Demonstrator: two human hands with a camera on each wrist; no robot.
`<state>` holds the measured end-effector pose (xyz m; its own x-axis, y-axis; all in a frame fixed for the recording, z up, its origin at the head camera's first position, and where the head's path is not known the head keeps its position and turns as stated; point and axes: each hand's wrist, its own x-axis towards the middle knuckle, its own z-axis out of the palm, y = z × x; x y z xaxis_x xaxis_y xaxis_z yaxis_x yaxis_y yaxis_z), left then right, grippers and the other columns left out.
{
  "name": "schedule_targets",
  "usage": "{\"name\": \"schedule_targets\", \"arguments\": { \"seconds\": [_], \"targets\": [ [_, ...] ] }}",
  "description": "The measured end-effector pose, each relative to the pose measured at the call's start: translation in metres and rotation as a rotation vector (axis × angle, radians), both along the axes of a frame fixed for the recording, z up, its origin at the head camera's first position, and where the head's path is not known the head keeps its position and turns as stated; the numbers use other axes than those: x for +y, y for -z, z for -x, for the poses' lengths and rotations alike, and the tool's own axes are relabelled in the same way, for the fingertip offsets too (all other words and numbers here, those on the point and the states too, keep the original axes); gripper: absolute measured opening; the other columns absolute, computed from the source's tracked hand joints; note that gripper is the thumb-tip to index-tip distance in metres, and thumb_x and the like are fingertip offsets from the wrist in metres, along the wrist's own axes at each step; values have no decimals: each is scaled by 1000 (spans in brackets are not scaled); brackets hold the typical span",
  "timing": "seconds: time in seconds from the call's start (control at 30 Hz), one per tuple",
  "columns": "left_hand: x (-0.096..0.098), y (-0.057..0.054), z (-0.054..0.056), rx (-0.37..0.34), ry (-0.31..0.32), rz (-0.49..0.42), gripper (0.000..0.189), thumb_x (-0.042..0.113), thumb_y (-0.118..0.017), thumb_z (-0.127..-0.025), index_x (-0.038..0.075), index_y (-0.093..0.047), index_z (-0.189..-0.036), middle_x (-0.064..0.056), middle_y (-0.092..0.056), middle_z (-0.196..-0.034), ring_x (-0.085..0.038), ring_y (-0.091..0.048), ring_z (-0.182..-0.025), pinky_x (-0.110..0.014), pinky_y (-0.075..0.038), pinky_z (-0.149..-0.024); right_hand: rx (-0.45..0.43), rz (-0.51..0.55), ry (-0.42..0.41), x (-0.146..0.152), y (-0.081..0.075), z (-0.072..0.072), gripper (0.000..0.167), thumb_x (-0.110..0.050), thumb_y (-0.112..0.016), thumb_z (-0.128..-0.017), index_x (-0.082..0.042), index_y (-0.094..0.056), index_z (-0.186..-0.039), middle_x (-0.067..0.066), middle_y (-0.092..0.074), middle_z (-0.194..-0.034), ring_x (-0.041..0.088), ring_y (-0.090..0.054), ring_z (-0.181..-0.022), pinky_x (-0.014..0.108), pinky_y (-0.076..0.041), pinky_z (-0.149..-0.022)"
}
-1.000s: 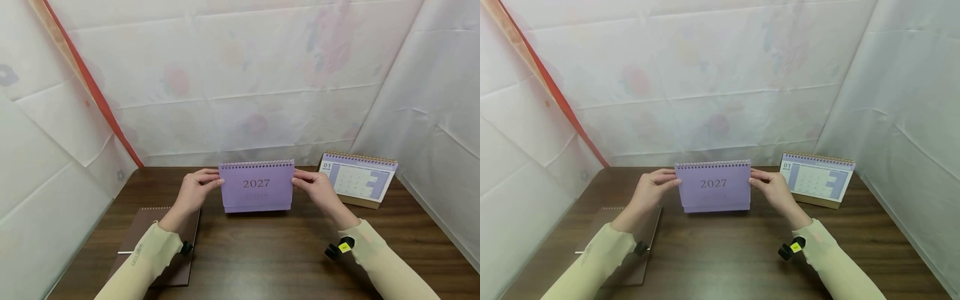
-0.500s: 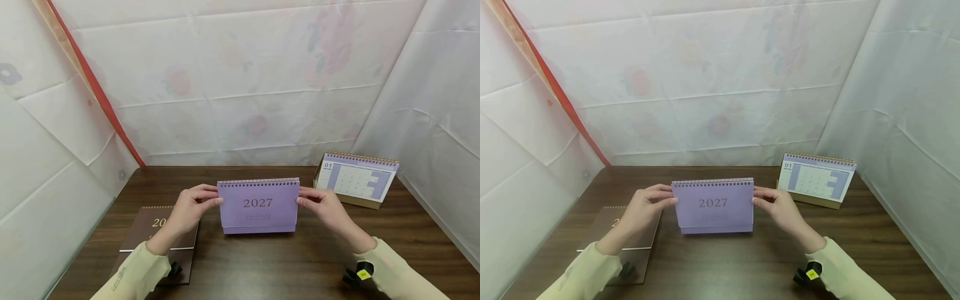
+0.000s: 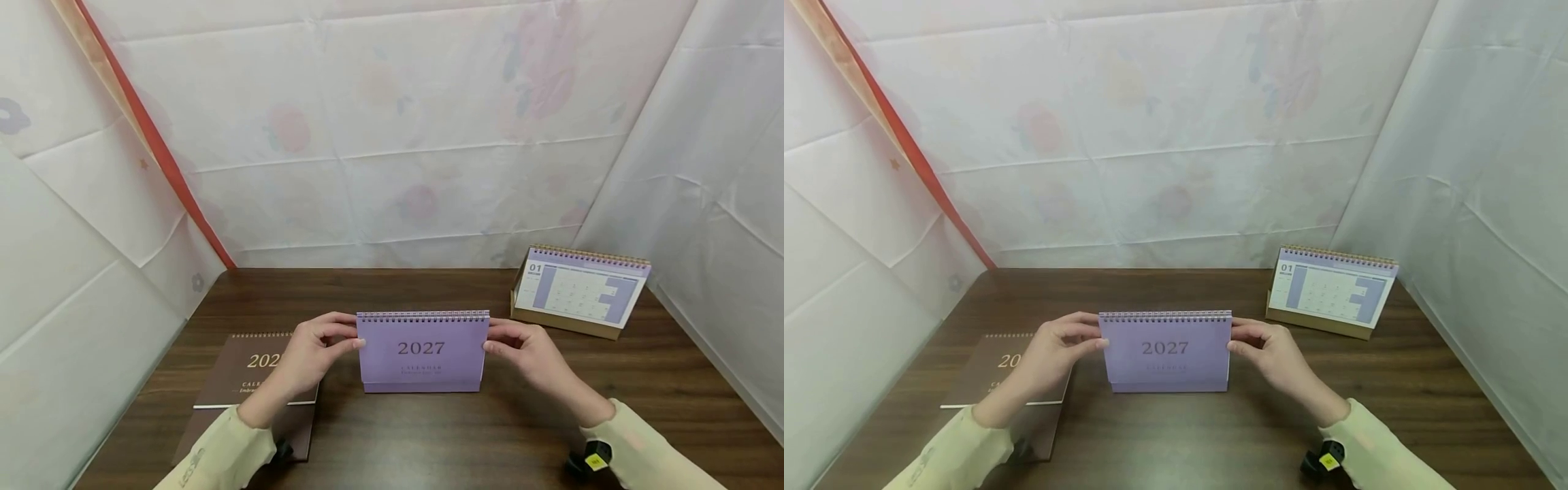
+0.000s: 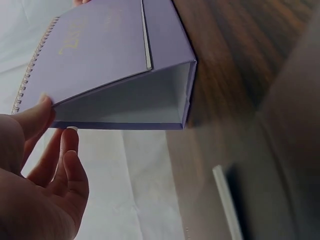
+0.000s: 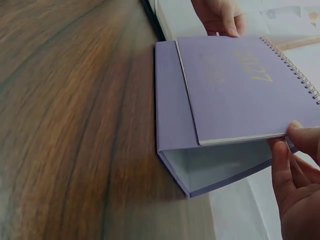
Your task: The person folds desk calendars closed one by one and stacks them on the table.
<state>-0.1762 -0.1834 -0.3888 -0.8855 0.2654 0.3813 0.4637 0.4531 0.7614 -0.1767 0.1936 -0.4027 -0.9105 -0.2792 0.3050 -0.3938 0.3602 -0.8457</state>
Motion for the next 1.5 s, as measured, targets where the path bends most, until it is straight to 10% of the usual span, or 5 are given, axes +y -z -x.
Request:
{"name": "schedule_targets", "arguments": {
  "seconds": [0.57,0.8,1.5],
  "targets": [
    [-8,16,-4,1,38,265,9,28,-85,-81,27,-76,-85,-8,-65,-128,-15,-64,-83,-28,-52,-68,156,-253,-31,3,23,-4,17,-9,-84,-80,-21,-76,-88,18,-60,-134,29,-63,-111,27,-53,-69],
    [-7,18,-2,5,40,311,9,27,-86,-79,26,-77,-82,-8,-65,-130,-25,-64,-114,-38,-54,-82,95,-236,-52,4,31,-4,17,-10,-83,-82,-24,-76,-89,20,-57,-137,25,-66,-107,26,-52,-66],
    [3,12,-11,-88,-61,59,10,21,-84,-82,22,-78,-90,1,-69,-122,-18,-66,-109,-46,-55,-82,61,-13,58,-3,17,-12,27,-7,-84,-78,-4,-78,-104,17,-67,-123,8,-64,-106,20,-54,-74]
  ]
}}
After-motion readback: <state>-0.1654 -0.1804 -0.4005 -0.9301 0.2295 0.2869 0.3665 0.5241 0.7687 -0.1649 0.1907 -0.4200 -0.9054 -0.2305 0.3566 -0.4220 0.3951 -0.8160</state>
